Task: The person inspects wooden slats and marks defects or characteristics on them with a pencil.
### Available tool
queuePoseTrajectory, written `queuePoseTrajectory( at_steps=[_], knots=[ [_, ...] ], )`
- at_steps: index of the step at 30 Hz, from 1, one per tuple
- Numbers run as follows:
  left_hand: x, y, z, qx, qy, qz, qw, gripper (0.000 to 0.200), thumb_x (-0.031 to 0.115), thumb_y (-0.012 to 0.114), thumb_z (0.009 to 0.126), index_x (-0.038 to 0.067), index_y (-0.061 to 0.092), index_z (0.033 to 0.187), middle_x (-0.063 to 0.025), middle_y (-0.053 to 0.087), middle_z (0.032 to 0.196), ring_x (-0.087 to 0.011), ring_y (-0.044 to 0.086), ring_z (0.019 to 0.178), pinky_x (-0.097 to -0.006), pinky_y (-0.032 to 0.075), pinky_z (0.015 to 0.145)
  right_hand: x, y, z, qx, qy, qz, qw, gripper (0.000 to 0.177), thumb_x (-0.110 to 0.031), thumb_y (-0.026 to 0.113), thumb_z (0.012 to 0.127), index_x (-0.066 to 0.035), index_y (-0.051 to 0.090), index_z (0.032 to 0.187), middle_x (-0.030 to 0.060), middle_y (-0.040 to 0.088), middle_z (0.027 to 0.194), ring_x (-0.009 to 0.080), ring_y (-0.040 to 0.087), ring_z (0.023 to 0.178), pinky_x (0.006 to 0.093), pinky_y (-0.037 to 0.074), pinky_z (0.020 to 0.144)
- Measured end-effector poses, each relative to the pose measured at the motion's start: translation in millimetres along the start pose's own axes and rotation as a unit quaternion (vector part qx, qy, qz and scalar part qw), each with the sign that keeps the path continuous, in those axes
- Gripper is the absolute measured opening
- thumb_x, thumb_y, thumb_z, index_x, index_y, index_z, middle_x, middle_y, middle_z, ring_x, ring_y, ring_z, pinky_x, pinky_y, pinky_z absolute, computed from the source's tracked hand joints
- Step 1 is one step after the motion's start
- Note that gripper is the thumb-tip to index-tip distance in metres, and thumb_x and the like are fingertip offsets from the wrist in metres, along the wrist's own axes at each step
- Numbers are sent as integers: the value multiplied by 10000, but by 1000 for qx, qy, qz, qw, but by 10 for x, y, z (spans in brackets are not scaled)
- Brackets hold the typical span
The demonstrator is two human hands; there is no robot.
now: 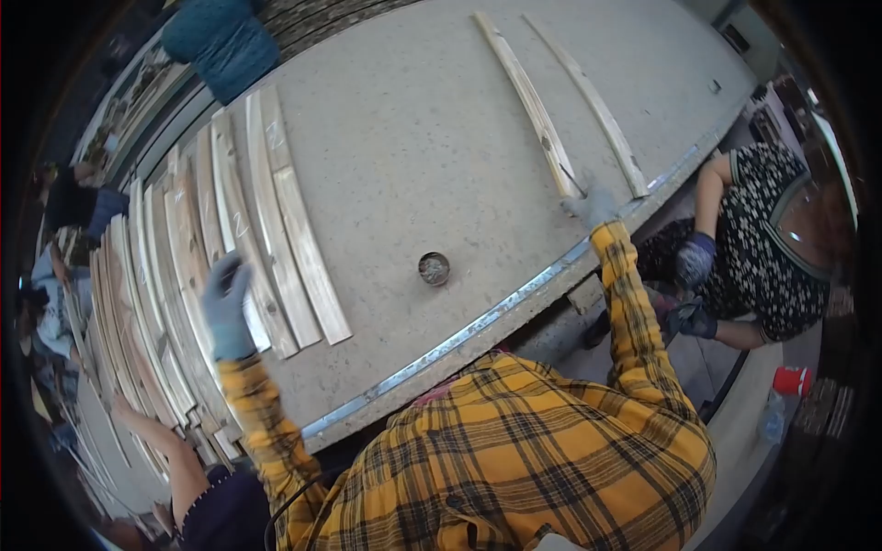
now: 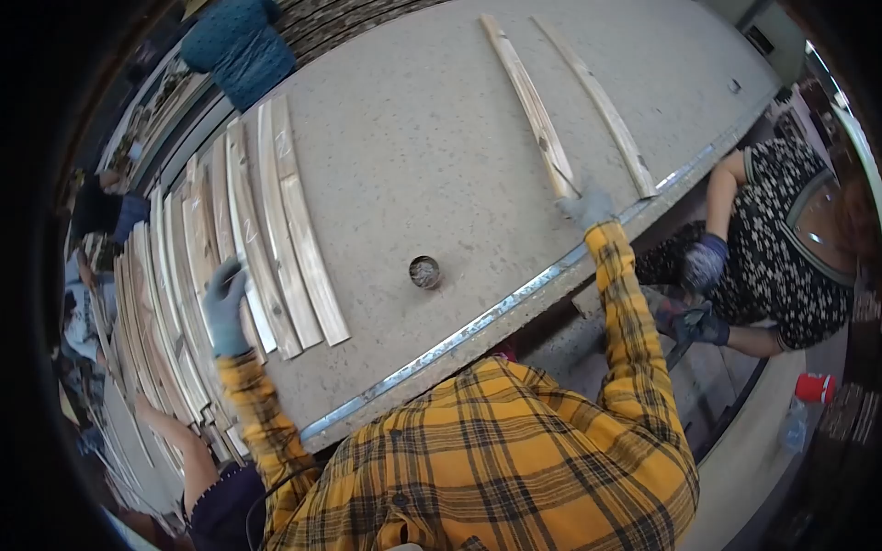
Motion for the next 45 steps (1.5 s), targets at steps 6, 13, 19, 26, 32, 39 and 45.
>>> queuePoseTrajectory(
  at_steps=[6, 13, 19, 26, 32, 39, 45],
  knots=[
    [210, 1260, -343, -237, -169, -223, 930, 301, 137, 629, 875, -5, 598, 1139, -115, 663, 996, -185, 658, 893, -285, 555, 772, -1754, 512, -1324, -59, -52, 456, 886, 904, -86, 750, 753, 2, 173, 1442, 138, 607, 781, 168, 598, 609, 298, 521, 510],
    [114, 1265, -703, -273, -392, -387, 789, 441, 152, 613, 869, -21, 497, 1257, -115, 629, 1032, -194, 640, 916, -263, 549, 768, -2581, 955, -2352, -179, -167, 484, 840, 984, -131, 730, 782, -22, 31, 1466, 124, 633, 825, 184, 627, 669, 297, 543, 649],
    [-250, 592, -900, -251, -443, -314, 802, 597, 106, 622, 816, 15, 388, 1358, -56, 535, 836, -130, 546, 647, -259, 501, 534, -2701, 920, -2328, -270, -217, 329, 878, 800, -319, 654, 855, -75, 196, 1464, 110, 620, 815, 142, 613, 666, 286, 500, 619],
    [-397, 280, -1258, -225, -529, -428, 697, 454, 106, 660, 786, 19, 453, 1180, -3, 468, 712, -62, 411, 458, -214, 323, 370, -2878, 885, -1941, -124, -362, 261, 887, 453, -181, 536, 930, -89, 435, 1362, 118, 576, 825, 206, 607, 738, 322, 493, 658],
    [-477, 293, -1307, -231, -515, -412, 715, 631, 30, 621, 809, 54, 349, 1378, -25, 473, 684, -96, 431, 487, -247, 350, 398, -3137, 854, -2069, -140, -322, 132, 927, 482, -122, 563, 874, -206, 486, 1343, 120, 571, 880, 257, 613, 758, 351, 506, 673],
    [-417, 271, -1229, -248, -487, -365, 753, 719, 11, 637, 776, 55, 319, 1420, -25, 479, 664, -111, 457, 488, -253, 369, 382, -3144, 918, -2027, -129, -469, 49, 872, 527, -76, 572, 799, -256, 532, 1293, 64, 584, 872, 225, 622, 748, 343, 527, 592],
    [-373, 222, -1149, -244, -500, -352, 753, 714, -3, 612, 776, 56, 312, 1422, -28, 484, 676, -112, 463, 486, -253, 377, 370, -3206, 884, -2162, -82, -481, -33, 872, 505, -67, 552, 815, -252, 534, 1284, 51, 602, 895, 217, 622, 765, 337, 530, 590]
  ],
)
Point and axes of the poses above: each hand's wrist, its own z-axis towards the middle knuckle, its own y-axis out of the palm, x = y × z, the point moved 3 cm from there along z, towards the middle knuckle
